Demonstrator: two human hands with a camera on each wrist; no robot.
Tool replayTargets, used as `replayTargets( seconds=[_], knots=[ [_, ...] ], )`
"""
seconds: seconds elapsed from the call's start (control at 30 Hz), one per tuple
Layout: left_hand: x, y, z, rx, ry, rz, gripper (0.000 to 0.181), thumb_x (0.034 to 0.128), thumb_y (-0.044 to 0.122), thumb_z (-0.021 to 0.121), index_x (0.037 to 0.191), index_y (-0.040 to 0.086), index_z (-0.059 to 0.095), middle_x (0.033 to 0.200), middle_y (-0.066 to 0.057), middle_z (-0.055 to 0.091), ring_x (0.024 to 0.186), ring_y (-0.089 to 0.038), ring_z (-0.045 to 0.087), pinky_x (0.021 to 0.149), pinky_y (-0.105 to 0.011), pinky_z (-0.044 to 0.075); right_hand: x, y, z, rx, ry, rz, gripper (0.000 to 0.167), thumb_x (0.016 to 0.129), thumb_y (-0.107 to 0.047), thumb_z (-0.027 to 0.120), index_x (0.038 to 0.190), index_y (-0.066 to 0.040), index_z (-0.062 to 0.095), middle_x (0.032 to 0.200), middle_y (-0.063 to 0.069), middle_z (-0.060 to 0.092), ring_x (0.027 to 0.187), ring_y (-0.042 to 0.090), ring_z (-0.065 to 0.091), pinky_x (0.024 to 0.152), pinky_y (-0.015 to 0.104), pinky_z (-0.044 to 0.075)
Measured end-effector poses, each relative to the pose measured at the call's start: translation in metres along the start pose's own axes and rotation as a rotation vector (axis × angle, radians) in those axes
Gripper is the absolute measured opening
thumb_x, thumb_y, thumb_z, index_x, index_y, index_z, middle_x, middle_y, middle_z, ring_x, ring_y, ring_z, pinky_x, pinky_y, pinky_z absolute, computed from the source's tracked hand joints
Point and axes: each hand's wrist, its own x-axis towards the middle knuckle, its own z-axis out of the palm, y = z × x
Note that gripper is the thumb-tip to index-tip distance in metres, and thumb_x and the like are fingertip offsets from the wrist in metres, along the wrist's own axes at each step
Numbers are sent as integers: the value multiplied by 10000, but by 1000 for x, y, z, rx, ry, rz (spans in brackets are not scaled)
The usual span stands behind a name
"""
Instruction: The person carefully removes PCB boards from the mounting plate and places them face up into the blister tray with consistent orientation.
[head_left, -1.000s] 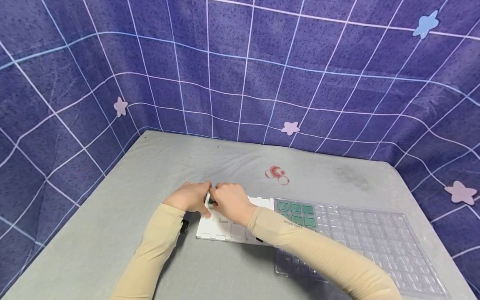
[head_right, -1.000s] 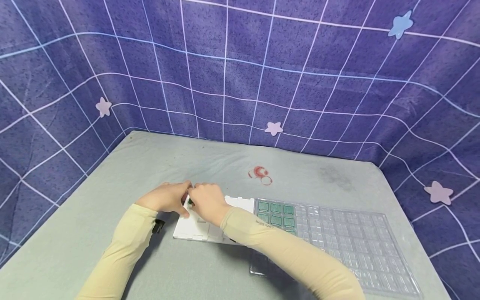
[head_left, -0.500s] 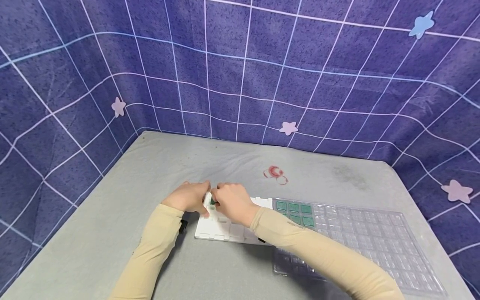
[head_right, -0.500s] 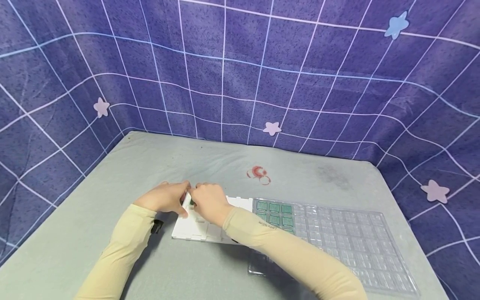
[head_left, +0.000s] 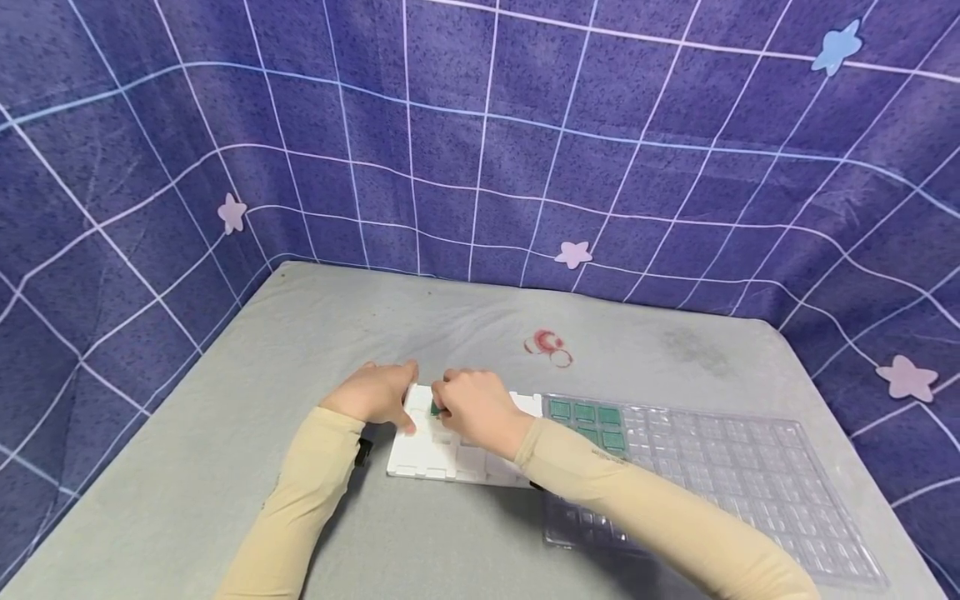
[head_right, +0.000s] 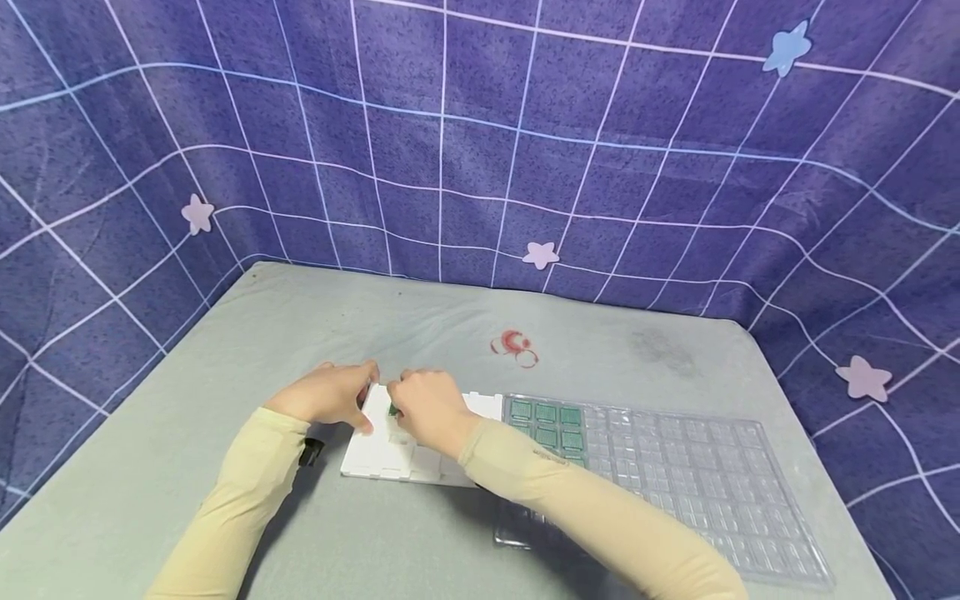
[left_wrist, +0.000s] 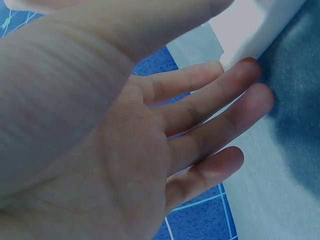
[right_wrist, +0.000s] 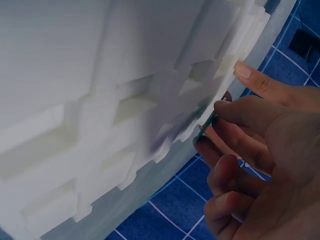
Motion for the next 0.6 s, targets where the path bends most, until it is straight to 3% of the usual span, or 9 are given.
replayTargets(
  seconds=[0.27,0.6],
  knots=[
    [-1,0,0,5,6,12,576,722,270,924,1123,65,566,813,11,628,764,-167,568,927,-462,431,-14,6,-5,13,33,-24,150,839,-190,799,803,-201,653,763,-77,611,643,54,539,541,241,467],
    [-2,1,-1,-1,3,10,591,727,262,917,1157,50,573,887,-13,679,831,-187,617,980,-485,432,-36,12,-9,-5,67,-22,165,797,-185,825,798,-213,663,765,-83,616,659,81,593,527,248,480]
  ],
)
